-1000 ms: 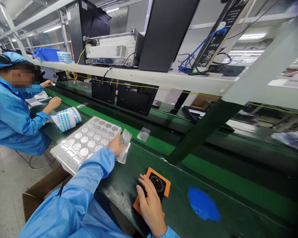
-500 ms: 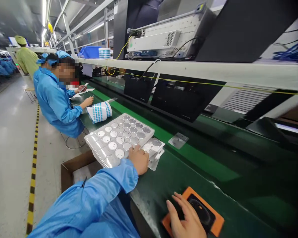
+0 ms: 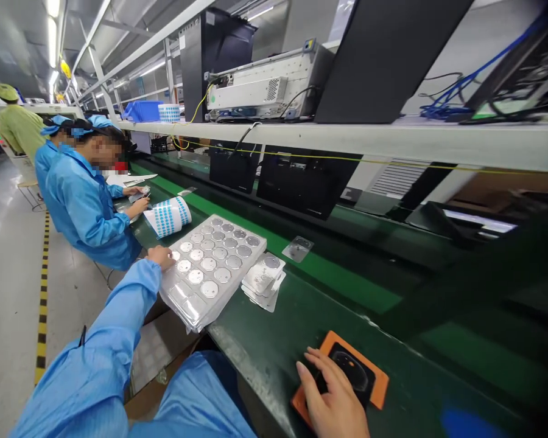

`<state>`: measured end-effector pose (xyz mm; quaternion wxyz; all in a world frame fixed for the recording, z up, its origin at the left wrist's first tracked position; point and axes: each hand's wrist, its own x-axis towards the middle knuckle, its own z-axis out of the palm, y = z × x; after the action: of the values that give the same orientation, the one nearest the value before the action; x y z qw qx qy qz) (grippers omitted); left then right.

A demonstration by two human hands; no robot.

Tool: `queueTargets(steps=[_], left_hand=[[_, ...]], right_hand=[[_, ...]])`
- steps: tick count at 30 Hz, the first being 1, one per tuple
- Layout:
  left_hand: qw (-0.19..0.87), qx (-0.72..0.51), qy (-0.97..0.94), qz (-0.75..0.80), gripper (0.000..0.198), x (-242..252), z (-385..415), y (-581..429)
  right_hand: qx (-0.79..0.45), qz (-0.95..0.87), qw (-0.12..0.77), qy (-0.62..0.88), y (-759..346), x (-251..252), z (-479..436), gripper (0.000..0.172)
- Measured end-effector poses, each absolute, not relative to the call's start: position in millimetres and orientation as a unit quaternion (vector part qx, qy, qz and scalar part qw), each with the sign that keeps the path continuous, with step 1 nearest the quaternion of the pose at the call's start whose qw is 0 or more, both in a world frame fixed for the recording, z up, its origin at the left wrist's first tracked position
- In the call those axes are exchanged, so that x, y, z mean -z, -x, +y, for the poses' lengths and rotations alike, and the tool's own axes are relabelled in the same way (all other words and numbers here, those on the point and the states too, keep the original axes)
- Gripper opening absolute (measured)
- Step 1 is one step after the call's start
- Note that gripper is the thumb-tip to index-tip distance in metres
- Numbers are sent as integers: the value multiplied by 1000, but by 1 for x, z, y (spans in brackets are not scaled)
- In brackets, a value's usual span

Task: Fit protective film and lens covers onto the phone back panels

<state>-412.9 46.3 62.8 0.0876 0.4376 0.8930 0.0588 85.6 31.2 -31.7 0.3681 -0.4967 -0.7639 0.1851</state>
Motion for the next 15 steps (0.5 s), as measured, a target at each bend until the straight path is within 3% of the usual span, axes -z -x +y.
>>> queueTargets(steps=[7,15], left_hand=[[93,-32,-449,888,55,-57,60,439],[98,-24,-471,876,49,-68,63,435]], right_hand=[[-189,-756,368,508,-85,35,32,44],[-185,-754,373,508,-86,34,31,43]])
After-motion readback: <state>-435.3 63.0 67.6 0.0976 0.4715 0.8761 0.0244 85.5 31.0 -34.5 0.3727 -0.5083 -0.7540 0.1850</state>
